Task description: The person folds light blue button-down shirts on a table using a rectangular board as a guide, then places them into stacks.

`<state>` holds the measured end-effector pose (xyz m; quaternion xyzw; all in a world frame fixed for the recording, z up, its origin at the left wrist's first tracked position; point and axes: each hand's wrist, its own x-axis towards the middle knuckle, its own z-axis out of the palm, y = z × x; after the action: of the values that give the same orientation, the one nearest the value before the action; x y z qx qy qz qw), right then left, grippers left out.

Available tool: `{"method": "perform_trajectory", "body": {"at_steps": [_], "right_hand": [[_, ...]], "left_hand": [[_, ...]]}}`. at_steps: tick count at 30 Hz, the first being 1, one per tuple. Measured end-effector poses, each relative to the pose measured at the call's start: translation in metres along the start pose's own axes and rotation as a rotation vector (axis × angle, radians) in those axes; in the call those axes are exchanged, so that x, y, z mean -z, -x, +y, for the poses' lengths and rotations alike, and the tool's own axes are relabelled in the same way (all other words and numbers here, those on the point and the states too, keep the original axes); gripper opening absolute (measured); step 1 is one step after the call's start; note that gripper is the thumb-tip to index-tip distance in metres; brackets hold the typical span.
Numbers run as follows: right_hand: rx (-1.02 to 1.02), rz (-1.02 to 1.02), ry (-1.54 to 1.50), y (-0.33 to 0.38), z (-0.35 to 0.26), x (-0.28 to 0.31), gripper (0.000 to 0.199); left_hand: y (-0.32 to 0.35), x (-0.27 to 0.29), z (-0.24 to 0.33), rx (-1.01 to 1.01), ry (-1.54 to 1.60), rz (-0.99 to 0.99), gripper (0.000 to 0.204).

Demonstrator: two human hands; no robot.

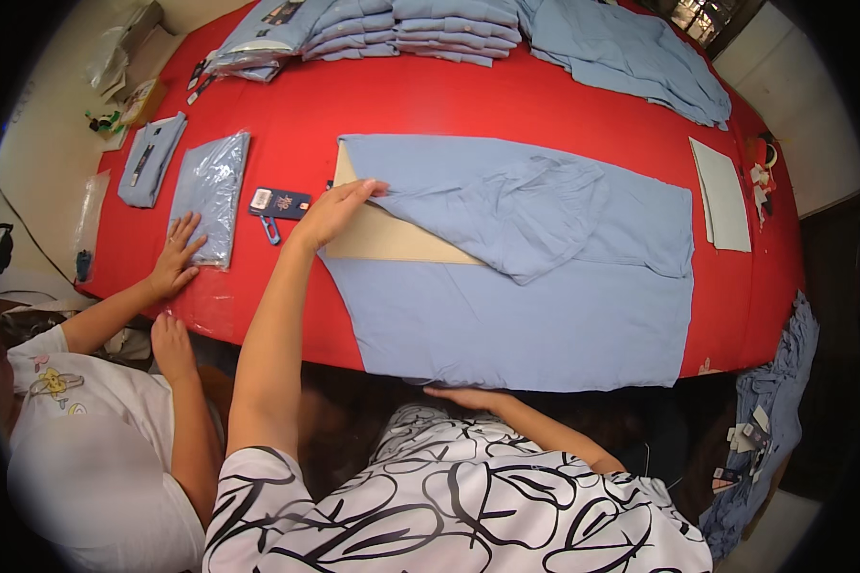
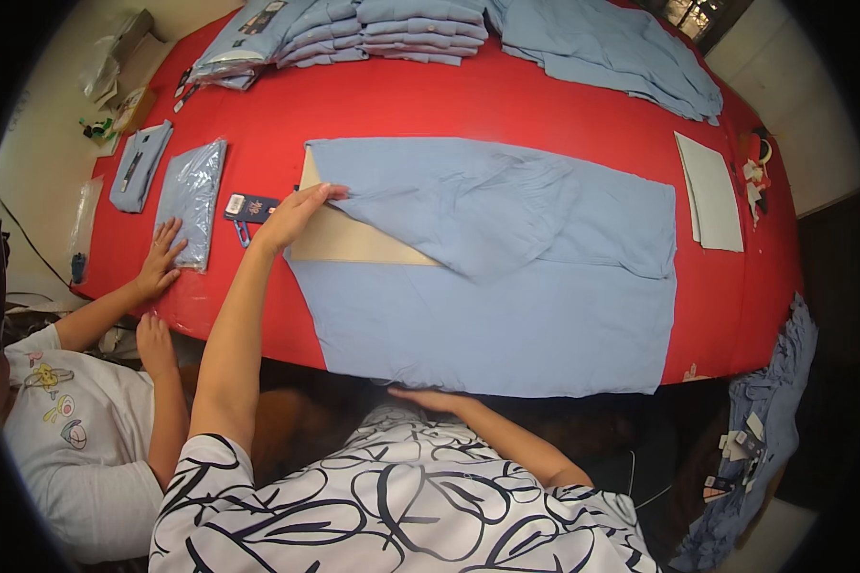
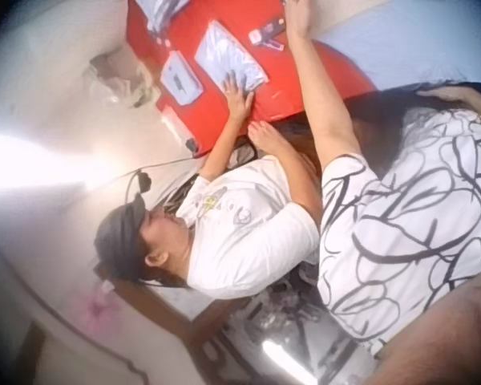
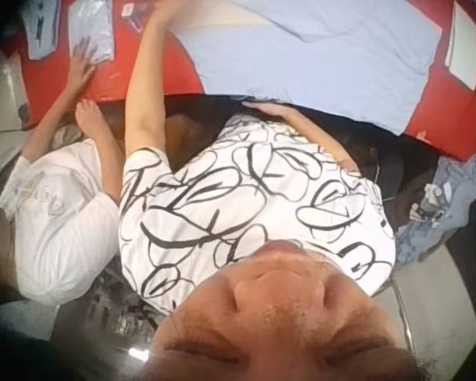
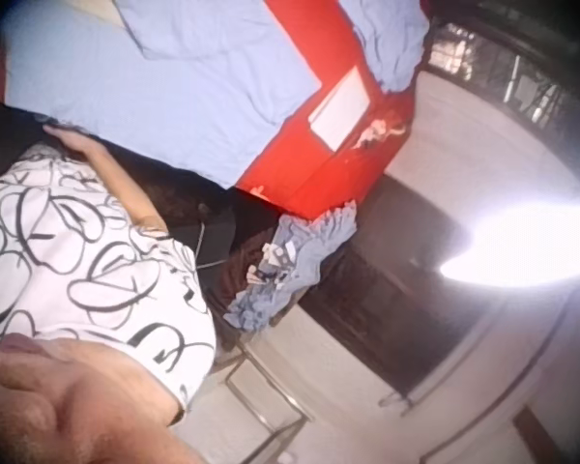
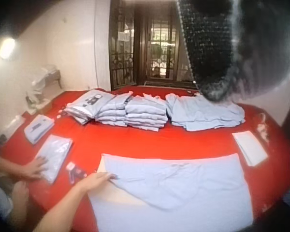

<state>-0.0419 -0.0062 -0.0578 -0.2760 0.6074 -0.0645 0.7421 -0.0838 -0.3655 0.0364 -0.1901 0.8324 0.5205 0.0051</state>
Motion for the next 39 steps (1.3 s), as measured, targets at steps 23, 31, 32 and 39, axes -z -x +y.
{"method": "perform_trajectory", "body": {"at_steps": [23,31,32,39], "right_hand": [[-0.078,2.078,0.275,0.137,0.134,0.031,0.03],[0.115,2.389,-0.15,0.175,0.213,0.097,0.026],[0.253,2.303,-0.456,0.198,0.193,0.122,0.029],[-0.003,2.312,-0.132,0.278,0.207,0.293,0.028]], "left_hand": [[-0.019,-0.049,-0.012,-0.299,-0.586,0.571,0.023],[-0.028,-0.07,-0.012,-0.335,-0.643,0.672,0.022],[-0.025,-0.061,-0.017,-0.329,-0.663,0.666,0.022],[-0.051,-0.057,-0.018,-0.337,-0.595,0.663,0.02]]}}
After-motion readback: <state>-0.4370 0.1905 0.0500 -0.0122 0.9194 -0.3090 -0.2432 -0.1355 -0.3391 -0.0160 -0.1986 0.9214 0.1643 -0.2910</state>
